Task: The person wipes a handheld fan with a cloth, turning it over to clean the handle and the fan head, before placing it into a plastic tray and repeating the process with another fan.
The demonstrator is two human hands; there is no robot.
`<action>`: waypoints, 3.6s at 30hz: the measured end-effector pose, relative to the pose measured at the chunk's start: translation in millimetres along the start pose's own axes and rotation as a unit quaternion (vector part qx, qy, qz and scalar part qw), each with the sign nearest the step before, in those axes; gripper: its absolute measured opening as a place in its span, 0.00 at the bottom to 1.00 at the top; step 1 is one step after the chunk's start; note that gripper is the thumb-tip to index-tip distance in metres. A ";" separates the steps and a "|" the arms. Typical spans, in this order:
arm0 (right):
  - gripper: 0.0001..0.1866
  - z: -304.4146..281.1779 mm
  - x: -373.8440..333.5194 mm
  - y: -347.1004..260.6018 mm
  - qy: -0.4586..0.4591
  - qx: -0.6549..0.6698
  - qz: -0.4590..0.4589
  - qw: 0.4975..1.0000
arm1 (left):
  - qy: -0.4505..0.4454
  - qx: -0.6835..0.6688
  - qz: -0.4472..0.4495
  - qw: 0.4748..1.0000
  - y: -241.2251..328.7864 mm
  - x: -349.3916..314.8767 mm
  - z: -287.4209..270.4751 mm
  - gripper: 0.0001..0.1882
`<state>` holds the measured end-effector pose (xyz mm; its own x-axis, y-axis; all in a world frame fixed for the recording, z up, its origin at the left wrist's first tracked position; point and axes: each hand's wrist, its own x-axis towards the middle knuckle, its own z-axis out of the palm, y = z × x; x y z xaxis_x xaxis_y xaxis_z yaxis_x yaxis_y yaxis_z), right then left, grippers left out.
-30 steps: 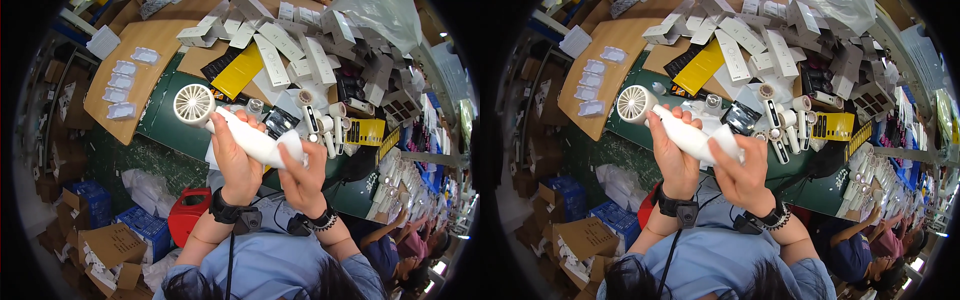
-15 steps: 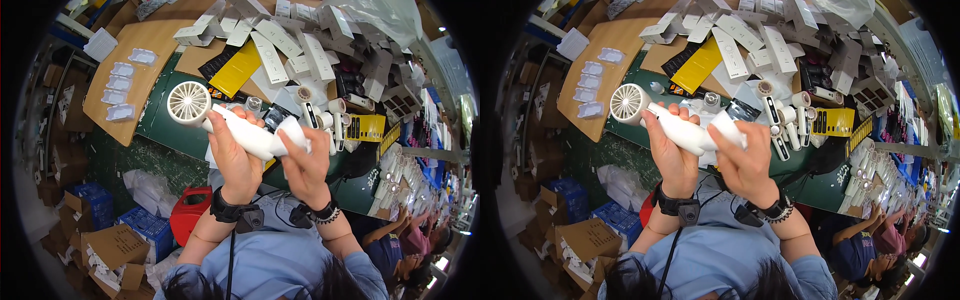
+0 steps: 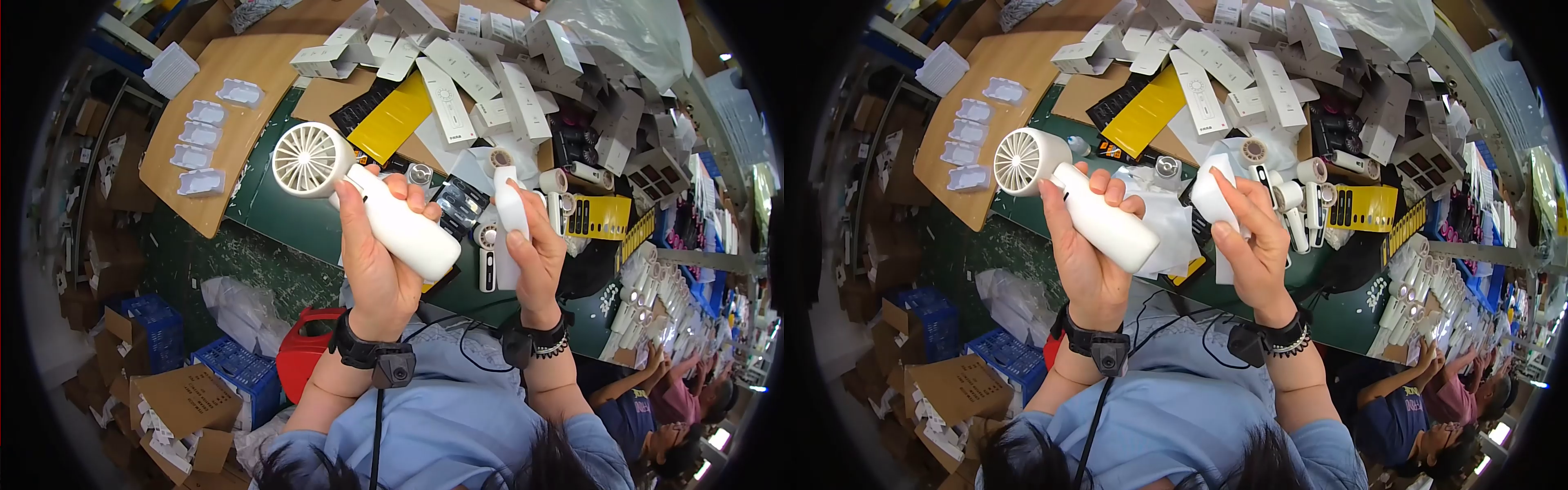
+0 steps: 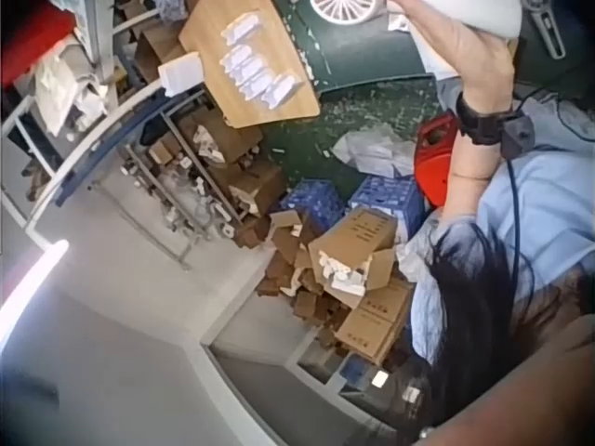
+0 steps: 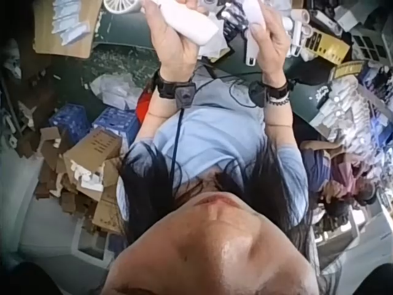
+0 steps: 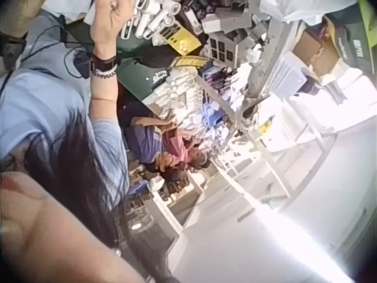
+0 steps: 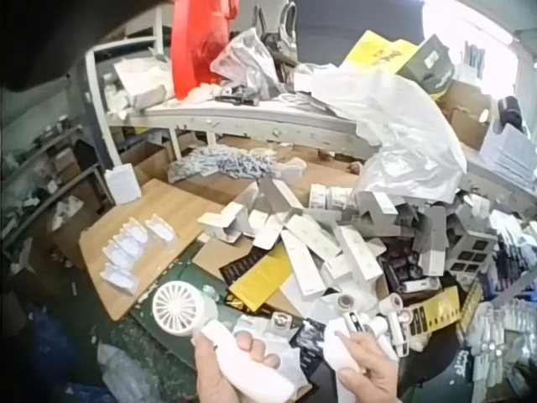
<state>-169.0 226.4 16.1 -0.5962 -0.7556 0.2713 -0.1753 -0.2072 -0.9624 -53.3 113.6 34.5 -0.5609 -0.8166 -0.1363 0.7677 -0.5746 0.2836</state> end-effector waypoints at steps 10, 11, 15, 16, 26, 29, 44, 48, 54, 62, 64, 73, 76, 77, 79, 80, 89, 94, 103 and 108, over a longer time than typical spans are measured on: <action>0.24 -0.2 -8.5 -37.5 -0.166 -0.257 -0.146 0.941 | -0.051 0.039 -0.038 0.997 8.8 0.4 2.0 0.23; 0.24 2.5 -11.5 -41.3 -0.168 -0.299 -0.157 0.926 | -0.051 0.038 -0.037 0.997 8.1 1.1 1.0 0.23; 0.23 17.5 -3.1 -46.8 -0.160 -0.391 -0.193 0.886 | -0.002 0.091 -0.073 0.993 -1.7 2.5 -1.5 0.24; 0.23 21.3 4.7 -46.2 -0.150 -0.400 -0.206 0.880 | 0.036 0.127 -0.060 0.989 -6.6 0.7 2.3 0.24; 0.22 13.0 -13.9 -36.3 -0.166 -0.389 -0.197 0.885 | 0.008 0.216 -0.084 0.973 -15.3 -3.8 -19.5 0.25; 0.21 16.6 8.7 -29.4 -0.113 -0.399 -0.214 0.884 | 0.044 0.245 -0.073 0.966 -22.5 -7.6 -15.1 0.25; 0.22 -6.7 -21.0 -23.7 -0.175 -0.350 -0.159 0.906 | 0.007 0.138 -0.159 0.978 -14.8 12.9 -23.9 0.26; 0.25 -27.7 -17.9 -27.2 -0.112 -0.121 -0.073 0.984 | -0.036 0.028 -0.219 0.975 -9.9 10.4 -11.9 0.27; 0.26 -31.9 -16.2 -26.6 -0.082 -0.062 -0.048 0.994 | -0.041 0.025 -0.246 0.968 -3.6 7.3 1.0 0.27; 0.23 -10.3 -7.8 -55.7 -0.238 -0.293 -0.155 0.913 | -0.069 0.100 -0.232 0.965 2.0 6.4 -12.4 0.24; 0.25 0.3 -10.3 -61.8 -0.260 -0.321 -0.138 0.900 | -0.076 0.112 -0.223 0.965 4.4 4.8 -12.2 0.23; 0.25 18.7 -5.8 -34.0 -0.207 -0.394 -0.204 0.872 | 0.008 0.224 -0.178 0.958 2.1 -4.3 -20.2 0.23; 0.25 7.4 -33.6 -33.1 -0.269 -0.321 -0.160 0.894 | -0.031 0.228 -0.186 0.955 3.3 -0.6 -26.5 0.24; 0.25 6.8 -27.6 -33.1 -0.270 -0.319 -0.157 0.895 | -0.040 0.222 -0.197 0.954 3.4 -0.3 -25.4 0.24; 0.26 5.5 4.9 -32.2 -0.219 -0.345 -0.176 0.896 | -0.046 0.217 -0.209 0.952 2.9 -5.5 -21.0 0.25; 0.26 5.2 12.9 -30.4 -0.193 -0.358 -0.186 0.894 | -0.005 0.207 -0.209 0.956 1.7 -7.2 -17.3 0.24; 0.25 -14.4 -24.6 9.0 -0.288 -0.258 -0.164 0.908 | -0.059 0.075 -0.219 0.971 13.3 7.3 -58.1 0.27; 0.22 -18.4 -6.9 128.4 -0.117 -0.242 -0.012 0.963 | -0.083 -0.010 -0.225 0.971 17.8 5.3 -47.9 0.27; 0.18 -27.9 -1.6 247.8 -0.009 -0.421 0.029 0.906 | -0.097 -0.041 -0.253 0.962 21.2 4.1 -46.3 0.26; 0.19 -42.9 -1.4 227.8 0.024 -0.362 0.061 0.930 | -0.129 -0.055 -0.258 0.956 21.7 7.6 -55.8 0.27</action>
<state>-241.8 206.9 -203.1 -0.6770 -0.7143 0.1773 -0.5756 0.3637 -0.7324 -23.6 91.8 -13.3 -0.9206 -0.3903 0.0111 0.3880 -0.9111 0.1390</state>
